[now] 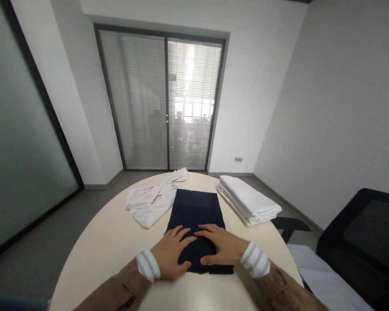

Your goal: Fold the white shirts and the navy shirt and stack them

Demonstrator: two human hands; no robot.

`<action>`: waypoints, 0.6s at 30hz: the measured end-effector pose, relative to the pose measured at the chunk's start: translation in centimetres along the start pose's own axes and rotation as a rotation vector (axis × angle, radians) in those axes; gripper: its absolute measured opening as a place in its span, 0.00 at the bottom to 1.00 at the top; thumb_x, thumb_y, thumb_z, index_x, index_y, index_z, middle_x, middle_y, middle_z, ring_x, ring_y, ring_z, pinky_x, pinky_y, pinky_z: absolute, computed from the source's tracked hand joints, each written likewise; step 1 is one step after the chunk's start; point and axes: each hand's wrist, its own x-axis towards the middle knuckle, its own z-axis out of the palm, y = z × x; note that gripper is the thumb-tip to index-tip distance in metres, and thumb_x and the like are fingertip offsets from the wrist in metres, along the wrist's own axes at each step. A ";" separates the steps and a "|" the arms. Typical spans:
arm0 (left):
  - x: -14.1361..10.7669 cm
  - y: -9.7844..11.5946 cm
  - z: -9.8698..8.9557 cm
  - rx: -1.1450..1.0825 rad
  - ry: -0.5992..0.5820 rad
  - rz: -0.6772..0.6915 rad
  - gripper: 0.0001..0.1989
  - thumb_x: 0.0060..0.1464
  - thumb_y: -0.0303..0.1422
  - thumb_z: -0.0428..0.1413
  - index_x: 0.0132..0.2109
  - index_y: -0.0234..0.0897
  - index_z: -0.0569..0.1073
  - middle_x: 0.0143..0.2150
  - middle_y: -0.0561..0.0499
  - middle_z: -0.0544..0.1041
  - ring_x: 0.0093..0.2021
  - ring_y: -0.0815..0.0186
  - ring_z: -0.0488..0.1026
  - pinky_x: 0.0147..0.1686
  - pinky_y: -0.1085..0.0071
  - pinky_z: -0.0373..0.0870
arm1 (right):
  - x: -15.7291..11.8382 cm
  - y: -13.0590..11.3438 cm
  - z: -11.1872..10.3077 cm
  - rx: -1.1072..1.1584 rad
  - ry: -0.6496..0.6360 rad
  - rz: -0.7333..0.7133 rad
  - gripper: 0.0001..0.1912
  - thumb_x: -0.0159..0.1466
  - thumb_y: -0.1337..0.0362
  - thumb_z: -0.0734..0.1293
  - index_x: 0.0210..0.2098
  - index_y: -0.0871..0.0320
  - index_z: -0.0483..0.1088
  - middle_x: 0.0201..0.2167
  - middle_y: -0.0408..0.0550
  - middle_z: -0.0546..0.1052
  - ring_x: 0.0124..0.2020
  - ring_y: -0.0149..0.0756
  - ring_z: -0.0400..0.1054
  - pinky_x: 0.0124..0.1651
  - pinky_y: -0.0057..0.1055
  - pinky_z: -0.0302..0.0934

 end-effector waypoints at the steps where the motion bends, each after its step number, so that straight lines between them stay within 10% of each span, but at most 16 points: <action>1: -0.1 0.5 -0.2 0.012 0.003 0.006 0.38 0.49 0.40 0.61 0.66 0.45 0.63 0.68 0.39 0.62 0.67 0.38 0.57 0.61 0.39 0.59 | 0.3 -0.3 -0.5 0.001 0.009 0.004 0.43 0.58 0.37 0.68 0.65 0.54 0.64 0.65 0.59 0.65 0.65 0.57 0.59 0.66 0.52 0.54; 5: -0.2 2.0 -0.5 0.022 0.025 0.067 0.36 0.44 0.47 0.63 0.60 0.41 0.69 0.57 0.39 0.71 0.58 0.44 0.66 0.61 0.43 0.61 | 2.8 -0.9 -1.3 -0.089 0.164 0.095 0.35 0.69 0.41 0.56 0.66 0.54 0.62 0.67 0.57 0.63 0.69 0.54 0.53 0.70 0.52 0.46; 11: 0.2 1.9 -0.1 -0.029 -0.087 0.105 0.45 0.44 0.45 0.64 0.69 0.41 0.60 0.72 0.36 0.55 0.72 0.40 0.46 0.68 0.40 0.39 | 6.7 1.4 1.0 -0.145 0.097 0.158 0.36 0.70 0.40 0.51 0.72 0.47 0.47 0.75 0.49 0.43 0.74 0.54 0.31 0.71 0.59 0.29; 18: 0.0 1.8 -0.6 -0.099 -0.035 0.145 0.42 0.46 0.51 0.64 0.66 0.42 0.65 0.68 0.36 0.63 0.67 0.40 0.59 0.64 0.40 0.54 | 6.6 2.1 1.8 -0.158 0.102 0.132 0.33 0.71 0.42 0.50 0.72 0.45 0.47 0.75 0.47 0.43 0.74 0.52 0.32 0.71 0.59 0.30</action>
